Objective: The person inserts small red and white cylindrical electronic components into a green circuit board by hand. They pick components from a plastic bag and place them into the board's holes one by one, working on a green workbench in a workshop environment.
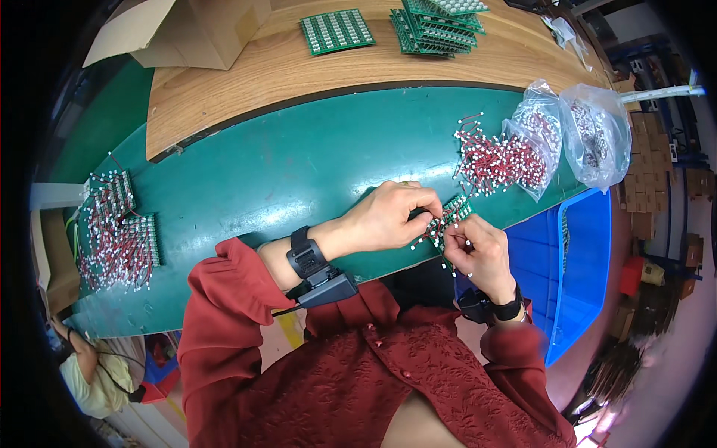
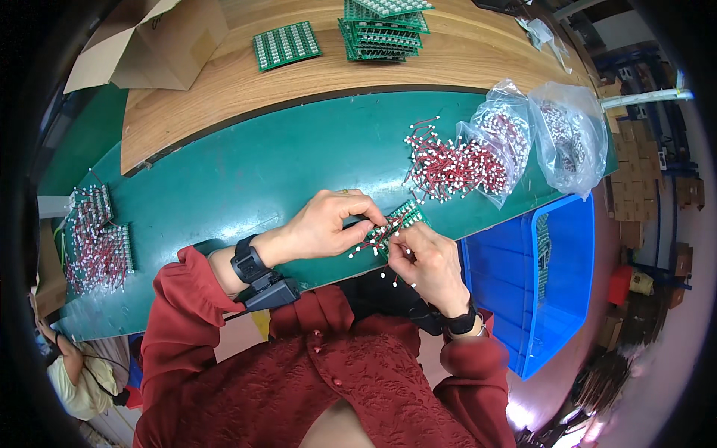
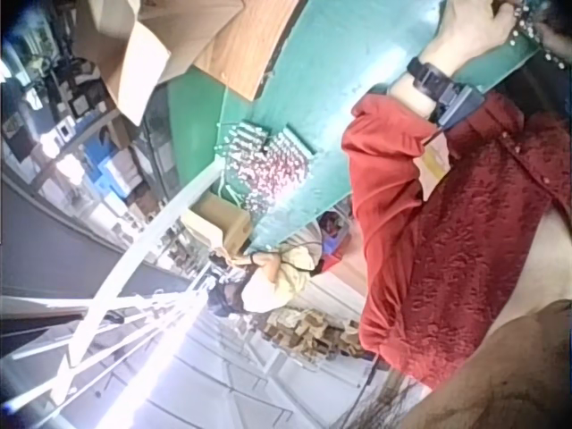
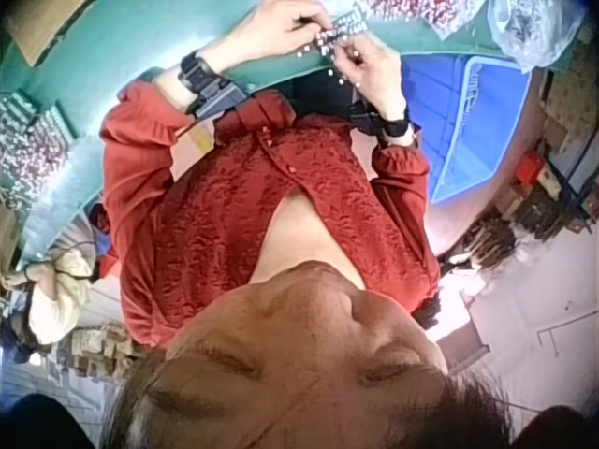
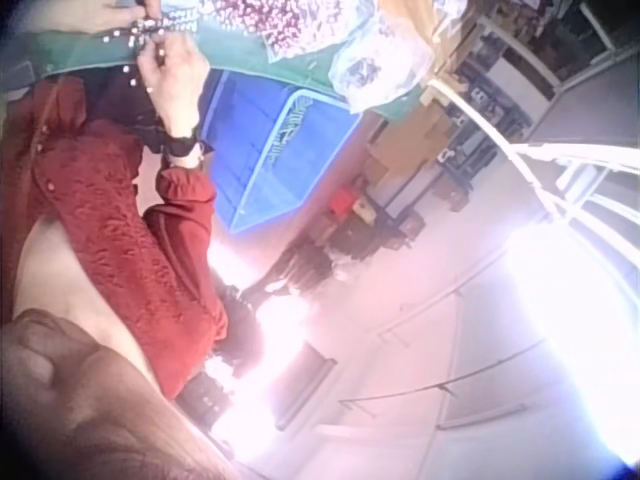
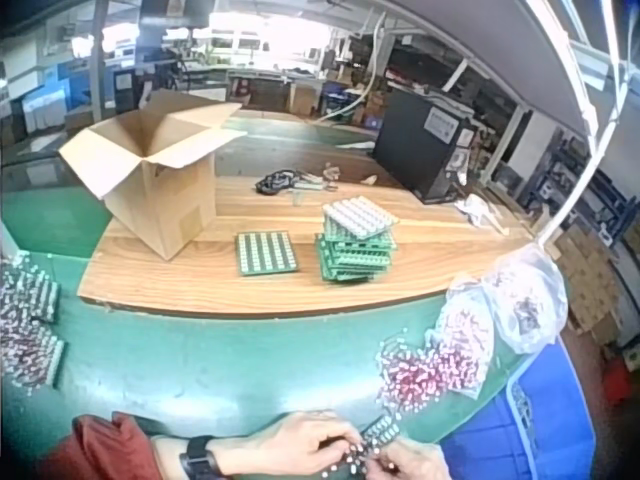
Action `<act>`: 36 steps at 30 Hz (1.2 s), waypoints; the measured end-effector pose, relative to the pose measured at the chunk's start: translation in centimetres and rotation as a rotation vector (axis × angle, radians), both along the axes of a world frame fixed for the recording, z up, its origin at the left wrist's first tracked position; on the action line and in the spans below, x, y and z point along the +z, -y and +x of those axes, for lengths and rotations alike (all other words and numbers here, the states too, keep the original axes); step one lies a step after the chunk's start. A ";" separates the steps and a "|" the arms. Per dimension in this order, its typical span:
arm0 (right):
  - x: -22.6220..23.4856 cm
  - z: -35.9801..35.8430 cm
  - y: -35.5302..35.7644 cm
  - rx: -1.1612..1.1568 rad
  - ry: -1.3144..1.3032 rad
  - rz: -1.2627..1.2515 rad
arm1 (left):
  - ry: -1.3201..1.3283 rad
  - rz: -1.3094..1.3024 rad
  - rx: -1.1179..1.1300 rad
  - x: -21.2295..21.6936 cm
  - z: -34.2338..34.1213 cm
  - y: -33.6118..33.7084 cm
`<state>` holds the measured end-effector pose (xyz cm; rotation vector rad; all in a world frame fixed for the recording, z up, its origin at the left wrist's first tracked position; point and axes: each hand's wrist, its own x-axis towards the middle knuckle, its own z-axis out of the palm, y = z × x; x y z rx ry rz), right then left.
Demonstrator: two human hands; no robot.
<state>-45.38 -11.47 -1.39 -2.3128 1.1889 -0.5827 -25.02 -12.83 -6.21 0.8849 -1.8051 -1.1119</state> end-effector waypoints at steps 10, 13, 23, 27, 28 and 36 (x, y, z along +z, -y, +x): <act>0.2 -0.2 0.7 0.104 -0.034 -0.014 | 0.023 0.007 -0.071 0.1 0.1 -0.1; 0.4 -0.2 1.0 0.133 -0.073 -0.009 | 0.030 -0.009 -0.059 0.1 0.1 -0.1; 1.4 0.8 1.7 0.250 -0.294 -0.070 | 0.056 0.018 -0.041 0.2 0.1 -0.3; 1.7 1.4 0.4 0.252 -0.450 -0.180 | 0.051 -0.016 -0.035 0.3 0.1 -0.2; 1.8 1.5 0.1 0.254 -0.471 -0.201 | 0.051 -0.034 -0.036 0.3 0.1 -0.2; 1.2 0.9 0.2 0.121 -0.335 -0.126 | -0.015 0.094 0.024 1.0 0.5 0.2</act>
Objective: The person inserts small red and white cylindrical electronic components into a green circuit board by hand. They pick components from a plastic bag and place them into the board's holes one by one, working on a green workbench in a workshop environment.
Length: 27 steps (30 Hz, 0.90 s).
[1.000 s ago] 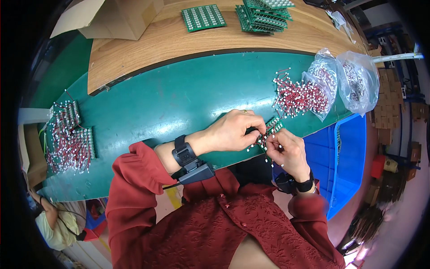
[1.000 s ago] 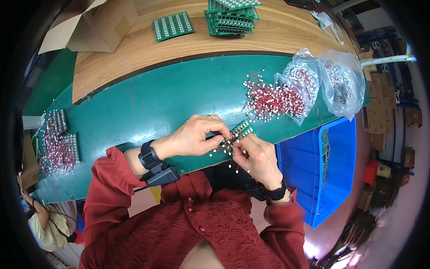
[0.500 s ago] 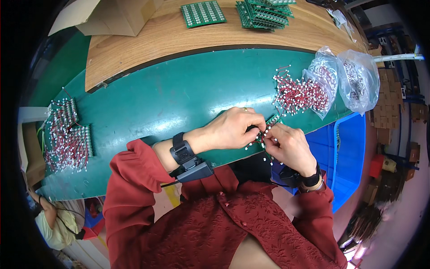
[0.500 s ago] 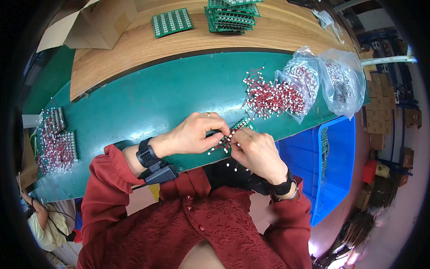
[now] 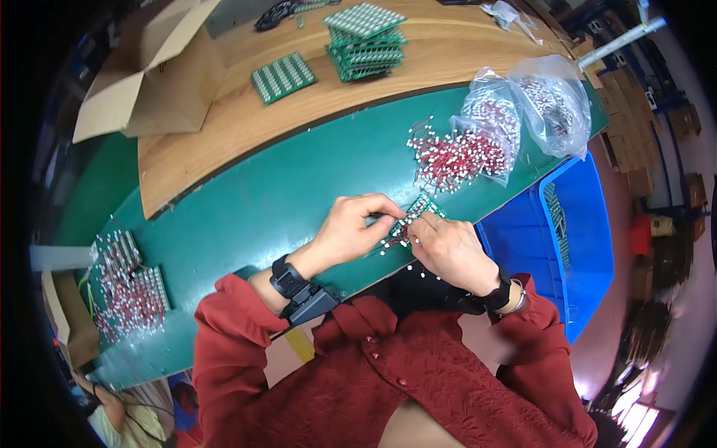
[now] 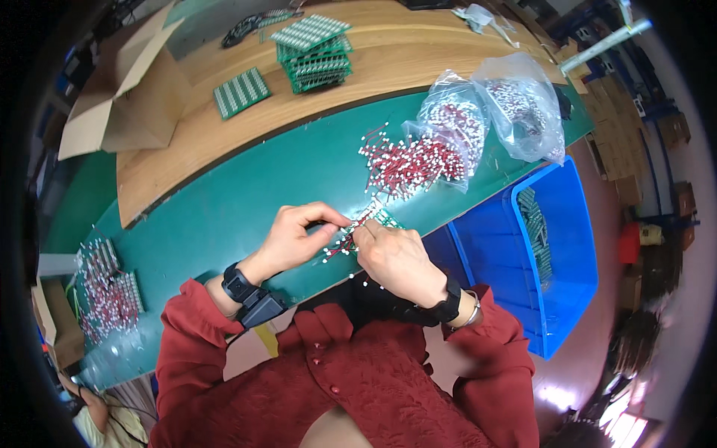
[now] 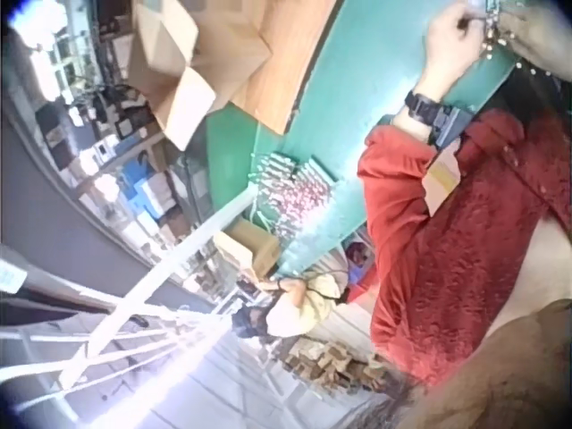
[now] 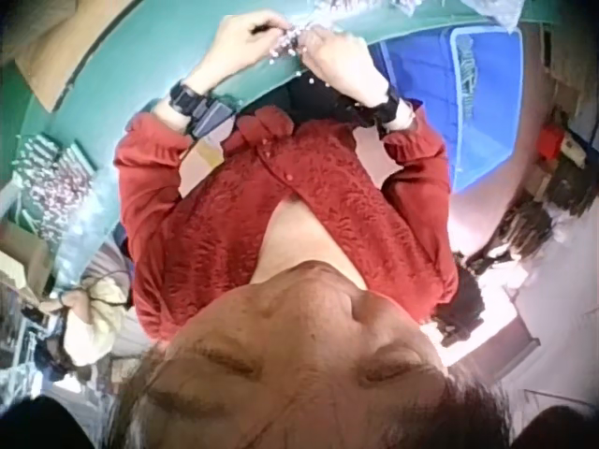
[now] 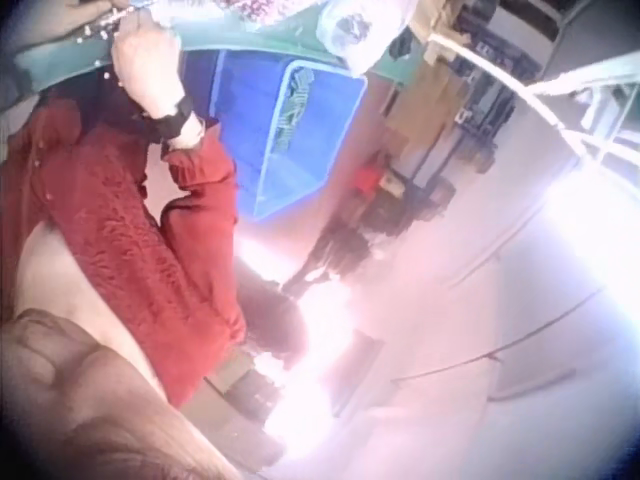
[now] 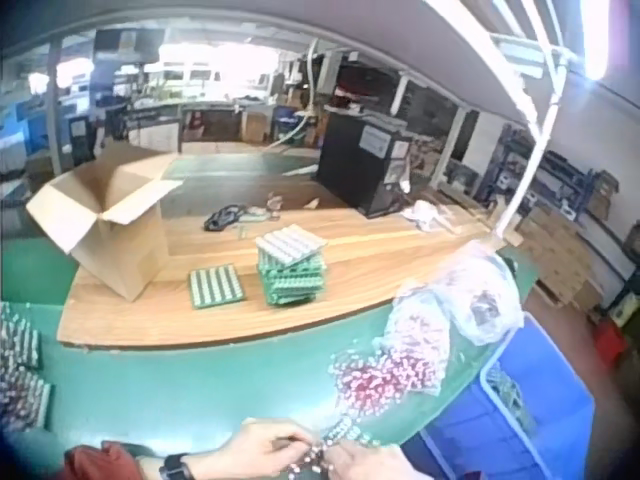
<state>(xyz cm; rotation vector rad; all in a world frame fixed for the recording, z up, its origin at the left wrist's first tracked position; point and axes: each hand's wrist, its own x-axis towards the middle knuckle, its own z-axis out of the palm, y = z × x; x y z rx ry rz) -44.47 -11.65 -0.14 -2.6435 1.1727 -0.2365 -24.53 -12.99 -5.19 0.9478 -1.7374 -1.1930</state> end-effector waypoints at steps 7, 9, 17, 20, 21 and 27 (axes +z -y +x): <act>1.2 0.5 2.0 -0.129 0.273 0.126 | -0.834 0.546 0.247 3.0 2.5 2.2; 1.8 -0.1 2.6 -0.228 0.448 0.089 | -0.964 0.659 0.144 3.6 3.5 2.4; 3.5 3.5 3.5 -0.223 1.029 0.756 | -1.018 0.627 0.094 5.4 3.0 1.0; 4.0 4.7 3.5 -0.211 1.006 0.962 | -0.975 0.571 0.114 5.6 2.7 0.9; 4.0 4.9 3.6 -0.194 1.017 0.991 | -0.952 0.564 0.125 5.7 2.6 0.7; 2.8 5.2 3.8 -0.114 1.117 1.115 | -0.848 0.568 0.121 5.9 2.3 0.1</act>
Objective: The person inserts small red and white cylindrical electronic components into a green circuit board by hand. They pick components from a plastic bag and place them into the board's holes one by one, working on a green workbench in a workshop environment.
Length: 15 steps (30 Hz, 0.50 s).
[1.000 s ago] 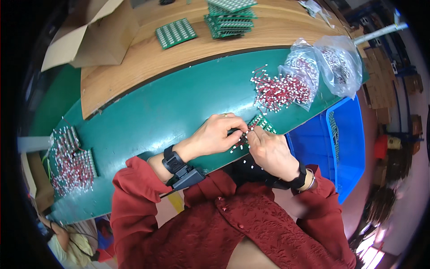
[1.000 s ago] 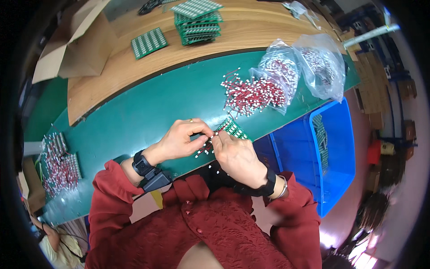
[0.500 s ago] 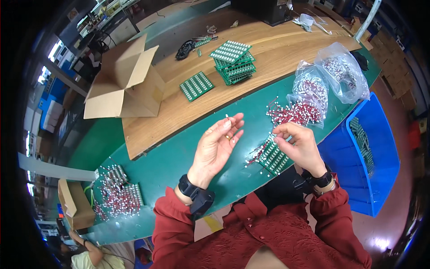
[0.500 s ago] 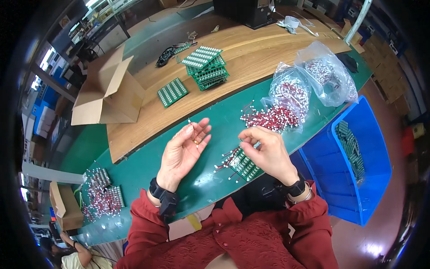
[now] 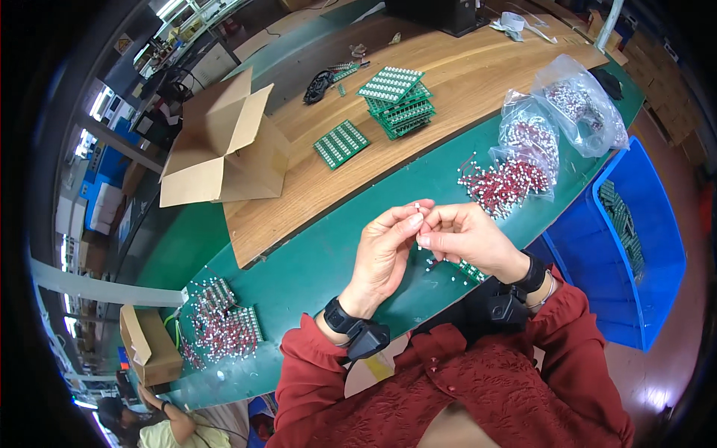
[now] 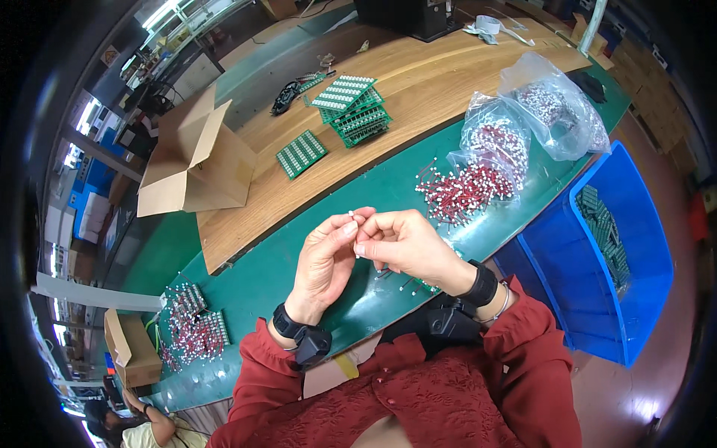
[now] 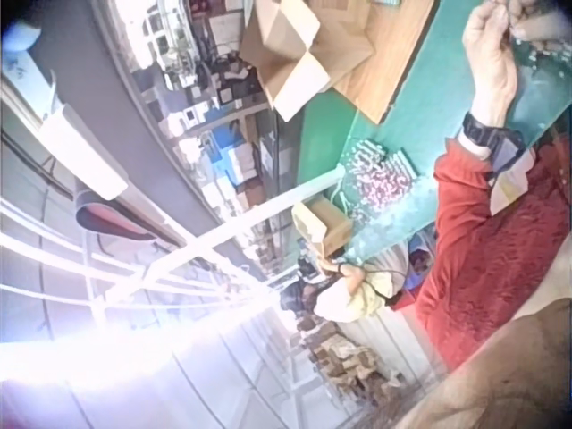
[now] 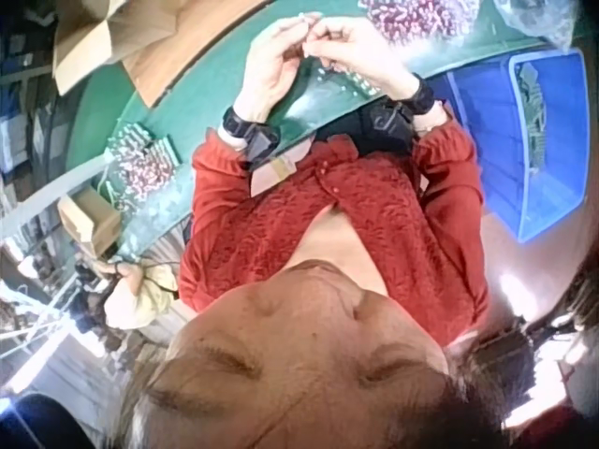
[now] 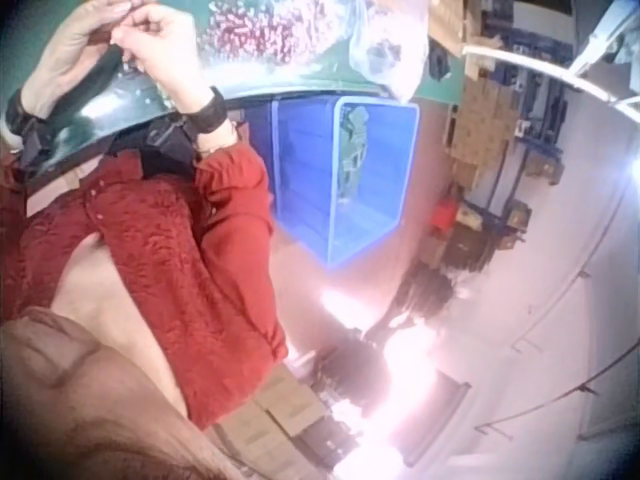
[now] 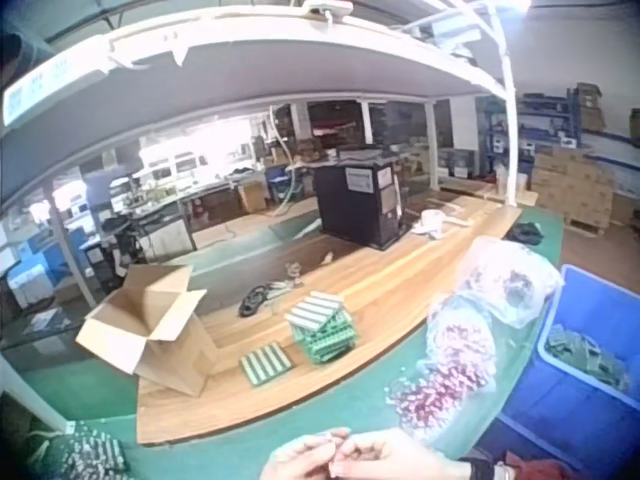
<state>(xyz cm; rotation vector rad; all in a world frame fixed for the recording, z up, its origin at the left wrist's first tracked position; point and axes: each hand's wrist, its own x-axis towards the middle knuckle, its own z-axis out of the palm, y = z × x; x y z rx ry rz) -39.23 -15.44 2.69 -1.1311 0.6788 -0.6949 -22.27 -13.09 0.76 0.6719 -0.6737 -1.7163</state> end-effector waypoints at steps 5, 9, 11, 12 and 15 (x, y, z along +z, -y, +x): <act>-0.3 -1.8 -0.2 -0.155 0.140 0.162 | 0.259 -0.093 0.100 -0.3 -0.6 0.1; -0.7 -2.9 -0.5 -0.260 0.232 0.212 | 0.636 -0.330 0.124 -0.9 -1.5 -0.7; -1.1 -2.9 -0.9 -0.288 0.238 0.179 | 0.882 -0.498 0.181 -0.6 -1.8 -1.1; -1.5 -2.7 -1.0 -0.300 0.225 0.143 | 0.922 -0.536 0.202 -0.4 -2.0 -1.2; -1.8 -2.1 -1.4 -0.334 0.145 0.067 | 1.010 -0.616 0.274 0.0 -2.4 -1.4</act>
